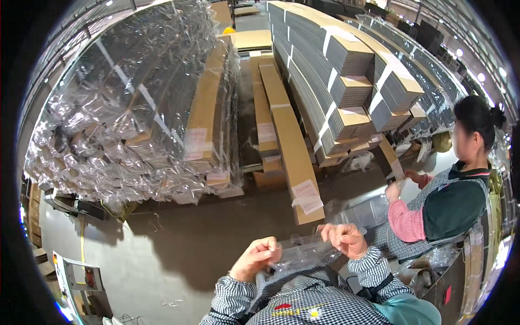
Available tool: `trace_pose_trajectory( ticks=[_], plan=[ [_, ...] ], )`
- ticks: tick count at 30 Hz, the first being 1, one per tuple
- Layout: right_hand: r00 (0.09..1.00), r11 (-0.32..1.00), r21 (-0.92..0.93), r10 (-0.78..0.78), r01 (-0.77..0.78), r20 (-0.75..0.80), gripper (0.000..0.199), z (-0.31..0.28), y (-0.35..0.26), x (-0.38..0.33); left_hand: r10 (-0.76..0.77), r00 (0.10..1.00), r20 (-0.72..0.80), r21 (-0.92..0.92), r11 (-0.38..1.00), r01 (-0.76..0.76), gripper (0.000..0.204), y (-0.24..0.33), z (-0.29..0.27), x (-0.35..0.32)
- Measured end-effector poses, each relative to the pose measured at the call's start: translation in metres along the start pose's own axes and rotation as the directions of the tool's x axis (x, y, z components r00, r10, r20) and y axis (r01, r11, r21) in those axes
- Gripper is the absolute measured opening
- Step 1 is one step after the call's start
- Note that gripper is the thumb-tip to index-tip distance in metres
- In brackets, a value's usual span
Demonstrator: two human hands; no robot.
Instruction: The recorder is packaging cardboard components into plastic sleeves and organizing them on a pallet in a manufacturing facility.
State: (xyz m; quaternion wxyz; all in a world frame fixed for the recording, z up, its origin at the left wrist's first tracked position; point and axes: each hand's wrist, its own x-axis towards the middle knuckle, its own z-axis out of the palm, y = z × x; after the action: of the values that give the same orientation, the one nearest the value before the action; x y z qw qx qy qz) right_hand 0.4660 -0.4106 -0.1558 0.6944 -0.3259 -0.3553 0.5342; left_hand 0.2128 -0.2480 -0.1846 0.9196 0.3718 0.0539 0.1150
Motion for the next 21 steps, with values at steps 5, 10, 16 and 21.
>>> trace_pose_trajectory(
  ticks=[5,10,16,21],
  plan=[
    [0.941,0.086,-0.996,0.338,-0.014,0.016,0.017,-0.110,0.052,-0.010,-0.056,0.991,-0.120,0.982,-0.156,0.110,0.020,-0.055,-0.062,0.053],
    [0.978,0.147,-0.988,0.194,0.043,0.071,0.017,-0.142,0.045,0.029,-0.107,0.985,-0.138,0.990,-0.053,0.133,0.019,-0.029,-0.059,0.107],
    [0.820,0.944,-0.274,-0.009,-0.181,-0.572,0.005,-0.122,0.052,0.062,-0.135,0.974,-0.180,0.343,0.920,0.191,0.010,-0.002,-0.075,0.153],
    [0.873,0.386,-0.878,-0.276,-0.283,-0.403,0.006,-0.143,0.089,0.087,-0.067,0.956,-0.287,0.542,0.811,0.220,0.005,-0.053,-0.133,0.161]
  ],
)
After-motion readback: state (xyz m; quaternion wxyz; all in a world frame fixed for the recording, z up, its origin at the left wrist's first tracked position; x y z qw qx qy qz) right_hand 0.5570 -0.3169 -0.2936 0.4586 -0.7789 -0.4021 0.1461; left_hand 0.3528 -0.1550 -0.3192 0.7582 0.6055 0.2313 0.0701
